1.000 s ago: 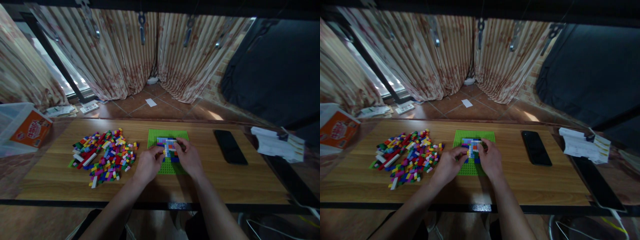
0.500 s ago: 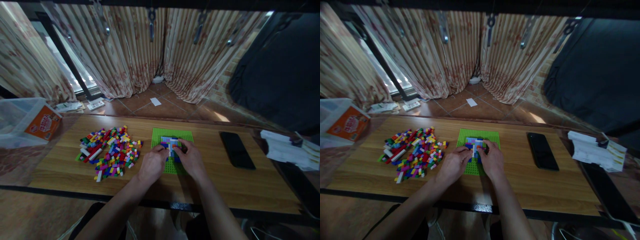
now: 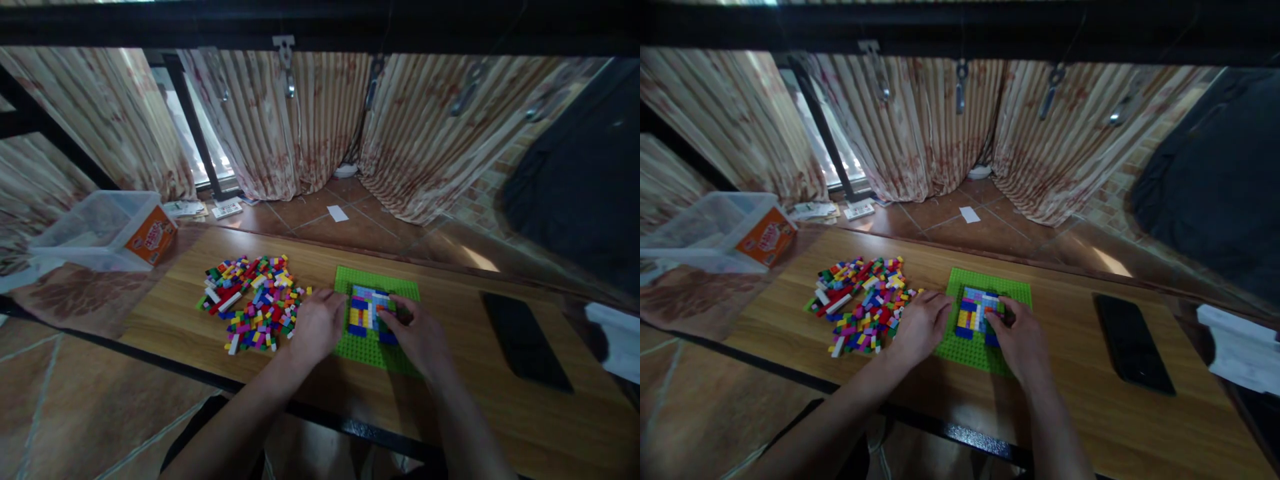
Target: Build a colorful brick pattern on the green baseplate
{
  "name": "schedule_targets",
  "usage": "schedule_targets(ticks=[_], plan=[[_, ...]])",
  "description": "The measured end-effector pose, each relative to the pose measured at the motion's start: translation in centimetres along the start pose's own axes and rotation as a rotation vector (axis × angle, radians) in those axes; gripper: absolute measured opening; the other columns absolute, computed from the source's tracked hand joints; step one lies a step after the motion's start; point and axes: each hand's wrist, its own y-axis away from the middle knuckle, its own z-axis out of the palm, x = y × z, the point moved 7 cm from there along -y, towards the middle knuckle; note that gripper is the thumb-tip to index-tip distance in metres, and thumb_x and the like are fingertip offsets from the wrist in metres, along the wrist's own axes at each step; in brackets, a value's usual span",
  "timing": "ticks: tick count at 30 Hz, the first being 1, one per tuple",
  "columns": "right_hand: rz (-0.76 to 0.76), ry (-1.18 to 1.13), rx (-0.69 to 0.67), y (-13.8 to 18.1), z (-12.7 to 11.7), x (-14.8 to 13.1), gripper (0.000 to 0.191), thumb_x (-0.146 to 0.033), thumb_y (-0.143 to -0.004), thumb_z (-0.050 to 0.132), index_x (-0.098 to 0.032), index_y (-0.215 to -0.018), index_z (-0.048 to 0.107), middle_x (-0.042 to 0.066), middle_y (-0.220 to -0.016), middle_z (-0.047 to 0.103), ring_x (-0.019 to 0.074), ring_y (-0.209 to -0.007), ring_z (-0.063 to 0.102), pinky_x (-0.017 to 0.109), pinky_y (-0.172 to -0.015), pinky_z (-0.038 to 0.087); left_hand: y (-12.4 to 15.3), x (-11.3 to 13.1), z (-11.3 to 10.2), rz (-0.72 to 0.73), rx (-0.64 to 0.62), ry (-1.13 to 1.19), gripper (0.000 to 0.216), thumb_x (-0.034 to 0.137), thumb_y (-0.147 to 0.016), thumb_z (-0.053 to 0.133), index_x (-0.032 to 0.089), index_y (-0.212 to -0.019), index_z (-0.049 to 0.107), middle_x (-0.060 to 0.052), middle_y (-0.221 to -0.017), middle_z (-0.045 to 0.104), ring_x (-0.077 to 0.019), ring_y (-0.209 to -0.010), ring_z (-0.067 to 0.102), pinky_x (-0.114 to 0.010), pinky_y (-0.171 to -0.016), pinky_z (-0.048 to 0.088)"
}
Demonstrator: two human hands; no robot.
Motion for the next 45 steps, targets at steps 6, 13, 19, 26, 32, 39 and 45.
schedule_targets(ticks=[6, 13, 19, 26, 32, 39, 45], plan=[[0.002, -0.011, -0.028, 0.0, 0.0, 0.0, 0.051, -0.055, -0.074, 0.062, -0.019, -0.109, 0.07, 0.009, -0.093, 0.071, 0.0222, -0.07, 0.063, 0.036, -0.067, 0.047, -0.9, -5.1, -3.3, -0.101, 0.099, -0.134, 0.031, 0.007, -0.082, 0.05, 0.017, -0.103, 0.07, -0.008, -0.097, 0.071, -0.0227, -0.094, 0.062, -0.039, -0.093, 0.048], [0.003, -0.004, -0.023, 0.0, 0.1, 0.4, 0.051, -0.057, -0.072, 0.063, -0.021, -0.108, 0.07, 0.009, -0.088, 0.072, 0.023, -0.066, 0.063, 0.036, -0.063, 0.047, -0.8, -10.0, -7.1, -0.31, 0.143, -0.16, 0.045, 0.001, -0.074, 0.046, 0.018, -0.106, 0.072, -0.009, -0.114, 0.069, -0.024, -0.107, 0.061, -0.039, -0.099, 0.046], [0.092, 0.012, -0.067, -0.2, 0.4, 0.8, 0.057, -0.058, -0.07, 0.061, -0.018, -0.112, 0.069, 0.009, -0.081, 0.072, 0.0271, -0.072, 0.066, 0.039, -0.067, 0.048, -0.8, -10.9, -6.9, -0.212, 0.051, -0.218, 0.039, 0.006, -0.078, 0.049, 0.02, -0.103, 0.074, -0.008, -0.114, 0.069, -0.0236, -0.11, 0.059, -0.042, -0.103, 0.041], [0.094, 0.025, -0.09, 0.1, 0.3, -0.1, 0.06, -0.058, -0.072, 0.058, -0.018, -0.114, 0.068, 0.011, -0.098, 0.071, 0.0258, -0.077, 0.066, 0.038, -0.07, 0.049, -0.7, -9.5, -5.9, -0.266, 0.042, -0.264, 0.027, 0.029, -0.083, 0.057, 0.021, -0.103, 0.073, -0.009, -0.116, 0.068, -0.0307, -0.11, 0.055, -0.048, -0.096, 0.042], [0.056, 0.089, -0.091, -0.1, 0.3, 0.1, 0.061, -0.062, -0.072, 0.056, -0.018, -0.112, 0.068, 0.01, -0.087, 0.071, 0.0272, -0.073, 0.066, 0.039, -0.069, 0.048, -0.6, -8.9, -5.8, -0.306, 0.008, -0.288, 0.024, 0.029, -0.083, 0.059, 0.02, -0.101, 0.073, -0.01, -0.108, 0.069, -0.0309, -0.105, 0.058, -0.047, -0.092, 0.044], [0.082, 0.124, -0.118, -0.1, 0.4, 0.6, 0.064, -0.065, -0.071, 0.056, -0.02, -0.115, 0.068, 0.007, -0.077, 0.07, 0.0271, -0.066, 0.065, 0.037, -0.06, 0.048, -0.7, -8.7, -5.3, -0.276, 0.016, -0.206, 0.025, 0.024, -0.08, 0.061, 0.016, -0.102, 0.072, -0.011, -0.102, 0.068, -0.0238, -0.094, 0.064, -0.035, -0.088, 0.049], [0.078, 0.131, -0.101, -0.2, 0.4, 0.7, 0.065, -0.066, -0.07, 0.058, -0.019, -0.113, 0.069, 0.008, -0.077, 0.07, 0.0279, -0.065, 0.065, 0.037, -0.06, 0.047, -0.6, -9.0, -5.6, -0.3, 0.104, -0.025, 0.033, 0.01, -0.077, 0.058, 0.015, -0.107, 0.07, -0.011, -0.108, 0.067, -0.0221, -0.094, 0.065, -0.032, -0.088, 0.051]])
